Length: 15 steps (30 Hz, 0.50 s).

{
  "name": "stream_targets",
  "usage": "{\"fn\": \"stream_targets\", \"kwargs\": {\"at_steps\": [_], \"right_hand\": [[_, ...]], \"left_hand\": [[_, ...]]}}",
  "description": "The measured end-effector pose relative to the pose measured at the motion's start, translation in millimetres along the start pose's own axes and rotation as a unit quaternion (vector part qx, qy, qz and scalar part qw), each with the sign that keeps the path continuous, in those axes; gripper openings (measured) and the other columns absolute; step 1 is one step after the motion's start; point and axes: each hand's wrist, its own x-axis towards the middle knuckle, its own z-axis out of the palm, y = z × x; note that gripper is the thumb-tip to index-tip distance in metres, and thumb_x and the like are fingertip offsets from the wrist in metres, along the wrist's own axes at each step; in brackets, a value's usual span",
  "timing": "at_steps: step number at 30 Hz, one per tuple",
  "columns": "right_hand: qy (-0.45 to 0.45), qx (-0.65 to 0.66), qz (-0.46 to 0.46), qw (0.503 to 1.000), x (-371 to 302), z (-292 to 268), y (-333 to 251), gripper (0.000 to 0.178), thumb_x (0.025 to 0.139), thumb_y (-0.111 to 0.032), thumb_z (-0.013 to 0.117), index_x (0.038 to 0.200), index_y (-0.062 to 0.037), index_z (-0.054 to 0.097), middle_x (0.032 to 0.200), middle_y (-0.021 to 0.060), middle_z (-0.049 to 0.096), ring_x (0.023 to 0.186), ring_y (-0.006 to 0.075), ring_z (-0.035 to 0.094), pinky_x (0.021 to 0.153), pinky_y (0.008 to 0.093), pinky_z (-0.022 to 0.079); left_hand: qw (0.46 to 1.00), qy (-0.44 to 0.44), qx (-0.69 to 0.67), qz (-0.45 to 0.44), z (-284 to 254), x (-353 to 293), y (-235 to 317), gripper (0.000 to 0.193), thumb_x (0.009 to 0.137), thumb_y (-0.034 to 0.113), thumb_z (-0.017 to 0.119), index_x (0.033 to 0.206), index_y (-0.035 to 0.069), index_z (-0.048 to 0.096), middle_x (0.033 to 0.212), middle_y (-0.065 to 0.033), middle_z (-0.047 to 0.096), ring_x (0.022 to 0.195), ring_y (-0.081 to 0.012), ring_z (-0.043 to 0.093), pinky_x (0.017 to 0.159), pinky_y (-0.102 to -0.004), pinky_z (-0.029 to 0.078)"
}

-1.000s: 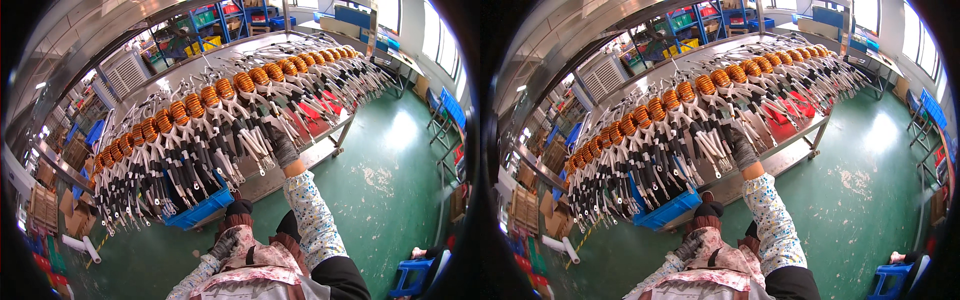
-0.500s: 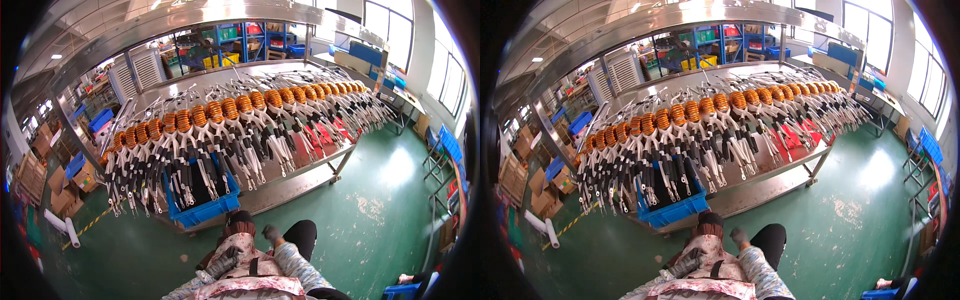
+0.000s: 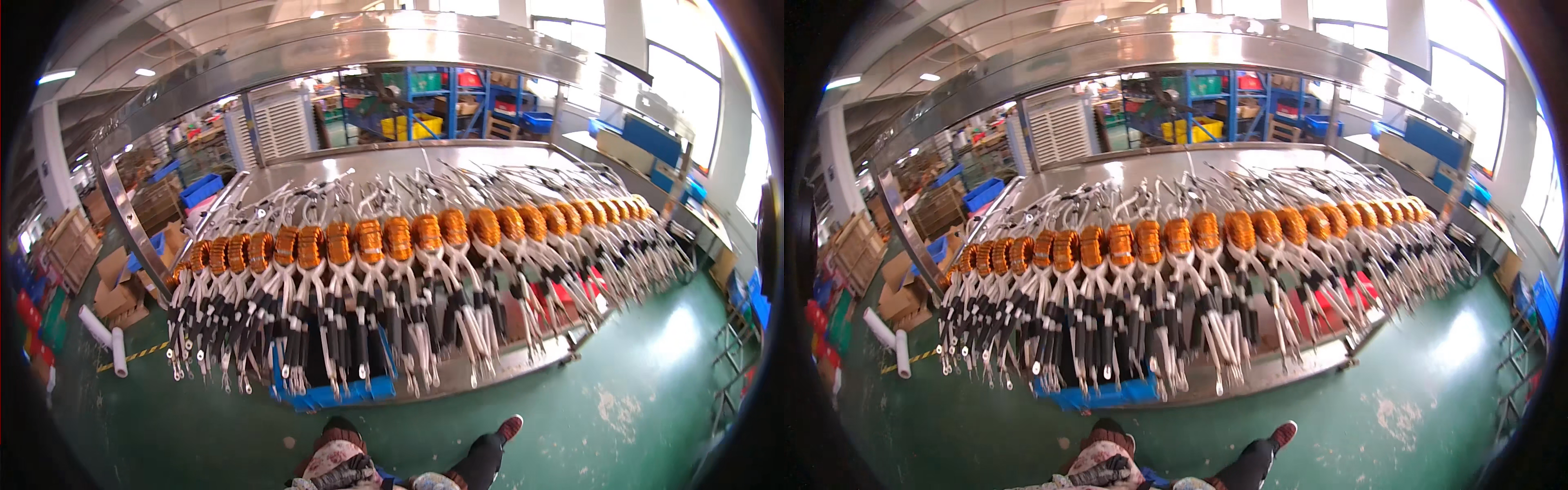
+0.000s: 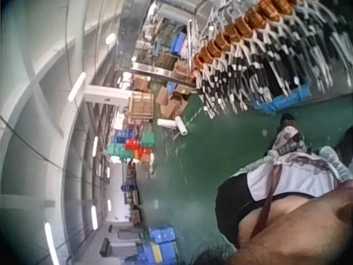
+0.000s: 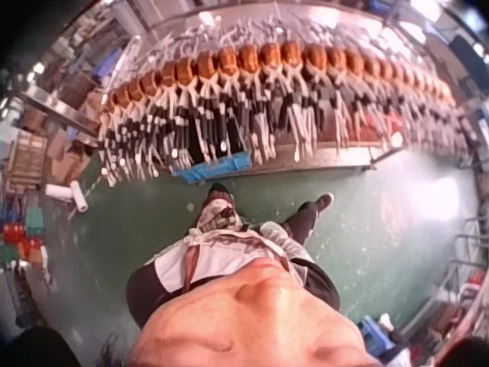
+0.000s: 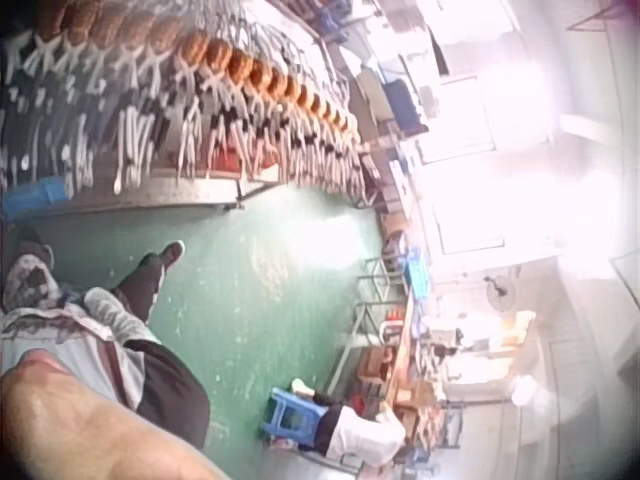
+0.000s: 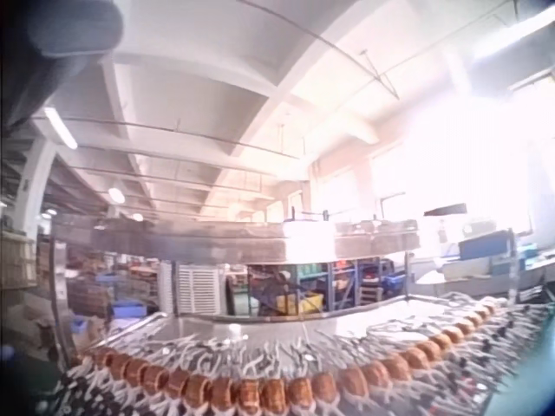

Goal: Manually assembling or inspecting industrial components with copper coils on an assembly line.

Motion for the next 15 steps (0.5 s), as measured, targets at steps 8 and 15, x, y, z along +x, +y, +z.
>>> {"fn": "stream_targets", "kwargs": {"at_steps": [8,15], "right_hand": [[0.036,-0.027,-0.093,0.995,126.7,-66.8,40.8,0.028,0.078,-0.027,0.055,0.098,-0.0083,0.061,0.097,0.0113,0.06,0.088,0.0291,0.057,0.079,0.0375,0.045],[0.058,-0.035,-0.123,0.99,129.0,-75.3,110.6,0.028,0.078,-0.029,0.056,0.097,-0.0088,0.061,0.094,0.0095,0.06,0.087,0.0281,0.056,0.08,0.0378,0.044]], "left_hand": [[0.996,0.048,-0.076,-0.02,-21.3,108.3,68.5,0.023,0.087,0.036,0.052,0.097,0.016,0.057,0.058,0.0047,0.046,0.046,-0.005,0.039,0.04,-0.0179,0.029],[0.984,0.043,-0.161,-0.057,33.5,153.1,96.1,0.024,0.087,0.037,0.052,0.096,0.016,0.057,0.057,0.0045,0.046,0.045,-0.0051,0.039,0.04,-0.0181,0.028]]}}
